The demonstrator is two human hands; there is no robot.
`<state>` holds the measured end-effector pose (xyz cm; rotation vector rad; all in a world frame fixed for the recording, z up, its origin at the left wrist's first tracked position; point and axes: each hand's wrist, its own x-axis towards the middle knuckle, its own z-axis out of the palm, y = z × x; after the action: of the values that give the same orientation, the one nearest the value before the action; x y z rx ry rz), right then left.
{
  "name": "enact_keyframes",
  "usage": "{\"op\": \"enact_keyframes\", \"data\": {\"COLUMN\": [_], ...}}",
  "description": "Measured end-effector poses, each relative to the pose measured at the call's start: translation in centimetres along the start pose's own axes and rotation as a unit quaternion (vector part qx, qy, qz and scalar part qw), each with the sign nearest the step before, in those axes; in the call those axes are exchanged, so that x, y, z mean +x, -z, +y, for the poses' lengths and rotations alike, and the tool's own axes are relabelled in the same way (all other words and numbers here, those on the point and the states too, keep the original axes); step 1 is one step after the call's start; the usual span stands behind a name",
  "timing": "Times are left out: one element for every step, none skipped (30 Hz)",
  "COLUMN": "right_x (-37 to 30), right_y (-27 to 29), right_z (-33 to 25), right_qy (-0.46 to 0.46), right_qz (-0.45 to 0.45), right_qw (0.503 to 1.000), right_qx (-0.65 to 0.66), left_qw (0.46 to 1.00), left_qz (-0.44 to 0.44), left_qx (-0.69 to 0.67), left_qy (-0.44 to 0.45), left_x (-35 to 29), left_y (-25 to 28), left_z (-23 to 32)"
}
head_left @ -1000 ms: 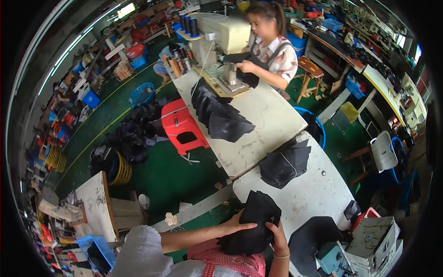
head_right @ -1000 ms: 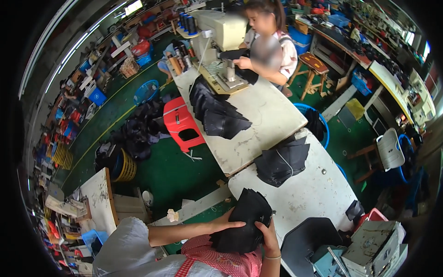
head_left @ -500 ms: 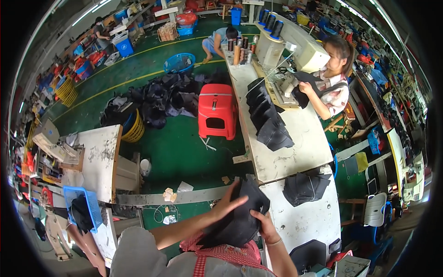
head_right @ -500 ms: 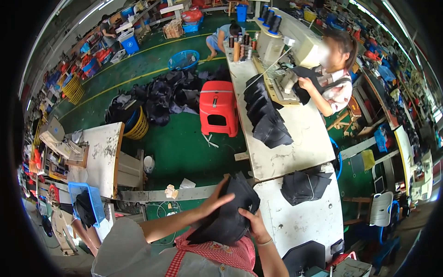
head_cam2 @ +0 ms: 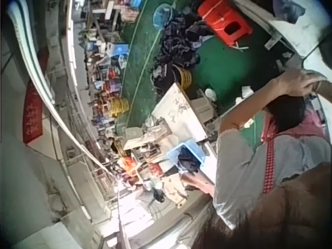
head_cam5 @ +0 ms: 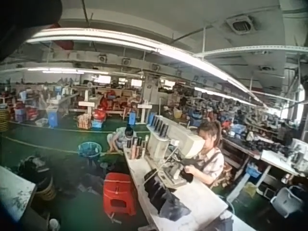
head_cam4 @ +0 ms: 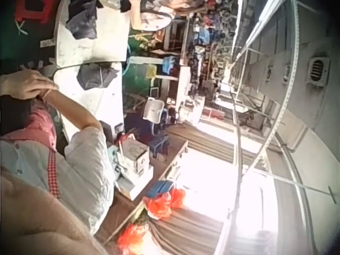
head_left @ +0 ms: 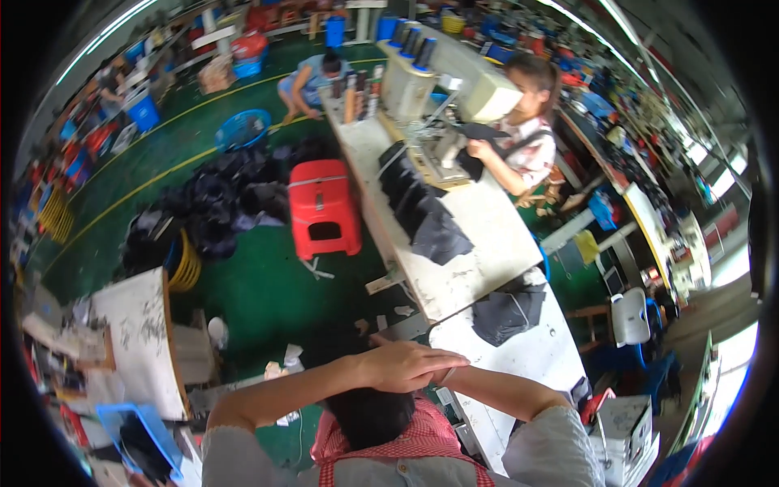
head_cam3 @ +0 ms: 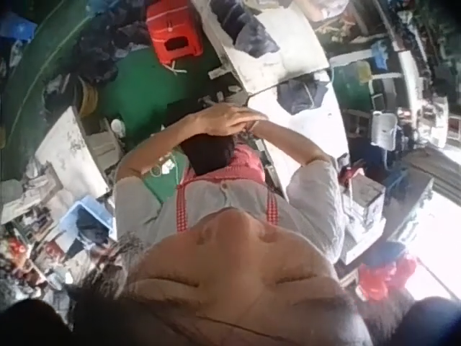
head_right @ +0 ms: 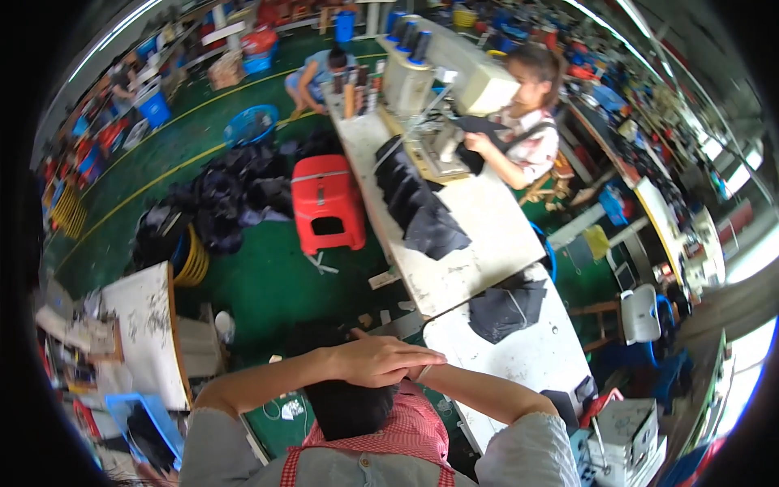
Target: Aligning and feeding shoe material pieces into a specialized stitching machine.
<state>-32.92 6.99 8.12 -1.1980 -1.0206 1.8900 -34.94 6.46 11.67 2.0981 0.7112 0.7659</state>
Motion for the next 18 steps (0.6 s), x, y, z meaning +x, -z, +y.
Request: {"op": "enact_keyframes", "data": {"right_x": [0.5, 0.9, 1.2, 1.4, 1.3, 1.2, 1.1, 0.8, 0.5, 0.2, -0.2, -0.7, -0.7, -0.6, -1.2, -1.1, -1.0, -1.1], "right_y": [1.2, 3.0, 4.7, 6.3, 7.5, 8.3, 9.4, 10.2, 10.9, 11.5, 12.3, 12.5, 12.8, 12.7, 12.8, 13.1, 13.8, 14.0], "right_z": [-0.3, -0.7, -1.3, -1.8, -2.0, -2.0, -2.0, -1.9, -1.8, -1.6, -1.5, -1.5, -1.6, -2.7, -4.6, -4.3, -4.2, -5.3], "right_qy": [-0.092, -0.191, -0.291, -0.388, -0.477, -0.551, -0.489, -0.417, -0.338, -0.253, -0.162, -0.07, -0.071, -0.072, -0.06, -0.06, -0.058, -0.085], "right_qz": [-0.019, -0.033, -0.051, -0.072, -0.102, -0.133, -0.163, -0.196, -0.225, -0.25, -0.266, -0.278, -0.287, -0.3, -0.258, -0.271, -0.279, -0.236], "right_qw": [0.984, 0.936, 0.857, 0.75, 0.616, 0.46, 0.575, 0.673, 0.758, 0.828, 0.885, 0.924, 0.914, 0.901, 0.886, 0.902, 0.917, 0.893], "right_qx": [-0.154, -0.295, -0.422, -0.53, -0.618, -0.684, -0.636, -0.579, -0.511, -0.434, -0.345, -0.252, -0.279, -0.306, -0.381, -0.332, -0.279, -0.374], "left_qw": [0.999, 0.996, 0.995, 0.993, 0.988, 0.982, 0.983, 0.98, 0.975, 0.964, 0.957, 0.95, 0.949, 0.946, 0.952, 0.956, 0.88, 0.864], "left_qz": [-0.007, -0.018, 0.038, 0.024, 0.016, 0.015, 0.002, -0.016, -0.033, -0.049, -0.072, -0.09, -0.107, -0.112, -0.096, -0.079, -0.116, -0.106], "left_qx": [-0.023, -0.044, -0.069, -0.092, -0.112, -0.143, -0.142, -0.156, -0.171, -0.218, -0.234, -0.252, -0.255, -0.272, -0.275, -0.278, -0.439, -0.483], "left_qy": [0.039, 0.077, 0.056, 0.075, 0.103, 0.123, 0.117, 0.125, 0.135, 0.146, 0.153, 0.162, 0.153, 0.138, 0.088, 0.038, 0.139, 0.101], "left_x": [0.4, 1.0, 1.6, 1.9, 1.9, 2.3, 2.9, 3.3, 3.7, 4.2, 5.1, 5.7, 6.4, 6.7, 7.3, 7.9, 8.6, 8.6], "left_y": [0.2, 0.1, 0.2, 0.5, 1.0, 1.3, 1.4, 1.3, 1.3, 1.2, 1.4, 1.7, 2.0, 1.7, 1.7, 1.9, 2.8, 3.2], "left_z": [0.3, 0.3, -0.1, -0.2, 0.2, 0.1, -0.3, -1.1, -1.8, -2.5, -2.8, -2.9, -2.9, -3.4, -3.4, -3.3, -2.0, -2.5]}}
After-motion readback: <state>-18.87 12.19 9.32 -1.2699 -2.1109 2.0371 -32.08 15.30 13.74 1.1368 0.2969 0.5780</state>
